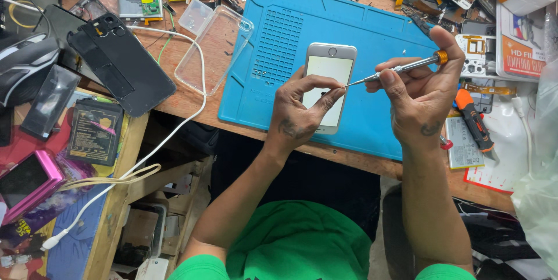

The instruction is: The person reassembles a white smartphone by connecting internal components and securing the back cover. They then power on the device, navigate the interface, and use a screwdriver to adjust the bottom edge before placing the phone on the workbench.

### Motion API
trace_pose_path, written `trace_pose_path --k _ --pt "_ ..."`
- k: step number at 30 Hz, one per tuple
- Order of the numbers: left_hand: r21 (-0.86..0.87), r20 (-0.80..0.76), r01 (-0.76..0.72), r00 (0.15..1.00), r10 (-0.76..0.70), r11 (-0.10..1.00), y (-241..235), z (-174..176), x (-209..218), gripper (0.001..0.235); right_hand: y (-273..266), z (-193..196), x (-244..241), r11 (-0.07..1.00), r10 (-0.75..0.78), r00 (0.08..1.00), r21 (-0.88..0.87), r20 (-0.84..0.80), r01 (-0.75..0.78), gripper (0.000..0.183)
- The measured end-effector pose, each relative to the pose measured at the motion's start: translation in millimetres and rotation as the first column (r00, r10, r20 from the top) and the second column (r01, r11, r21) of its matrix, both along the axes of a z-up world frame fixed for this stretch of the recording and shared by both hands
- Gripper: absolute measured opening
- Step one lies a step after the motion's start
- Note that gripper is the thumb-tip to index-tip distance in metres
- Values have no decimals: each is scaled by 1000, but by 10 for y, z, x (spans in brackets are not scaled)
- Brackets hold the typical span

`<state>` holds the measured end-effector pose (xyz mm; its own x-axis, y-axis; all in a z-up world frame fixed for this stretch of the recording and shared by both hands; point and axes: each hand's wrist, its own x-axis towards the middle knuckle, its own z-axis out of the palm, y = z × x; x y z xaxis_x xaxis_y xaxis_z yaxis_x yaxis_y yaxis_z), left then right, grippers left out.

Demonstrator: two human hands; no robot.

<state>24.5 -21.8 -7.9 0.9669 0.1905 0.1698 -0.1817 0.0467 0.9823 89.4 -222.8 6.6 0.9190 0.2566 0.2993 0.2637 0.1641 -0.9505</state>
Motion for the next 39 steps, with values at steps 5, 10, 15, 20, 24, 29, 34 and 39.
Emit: trace_pose_path --k 5,10,15,20,24,29,34,39 --pt "15 -8 -5 1000 5 1000 12 -4 -6 14 1 -13 6 1000 -1 1000 -6 8 1 69" --pt "13 5 -10 1000 10 1000 10 -5 -8 15 6 -14 -13 1000 -1 1000 -2 5 1 68" --pt "27 -13 -24 1000 25 999 11 -1 1 15 24 -22 -26 1000 -6 1000 -9 21 7 67" --pt "39 14 -56 998 56 998 14 -1 -9 14 50 -46 -47 1000 -9 999 -1 40 9 68" --pt "48 30 -68 997 67 997 9 -10 -7 13 66 -53 -46 1000 -16 999 -10 33 16 67" --pt "76 28 -83 996 81 994 2 -6 -2 13 107 -56 -60 1000 -10 1000 -3 -4 10 66" --pt "77 6 -74 997 73 994 6 8 -10 14 147 -55 -63 997 13 997 80 -82 -6 67" --pt "147 89 -115 991 102 982 -18 13 -45 14 99 46 -39 990 -22 999 135 -31 26 70"
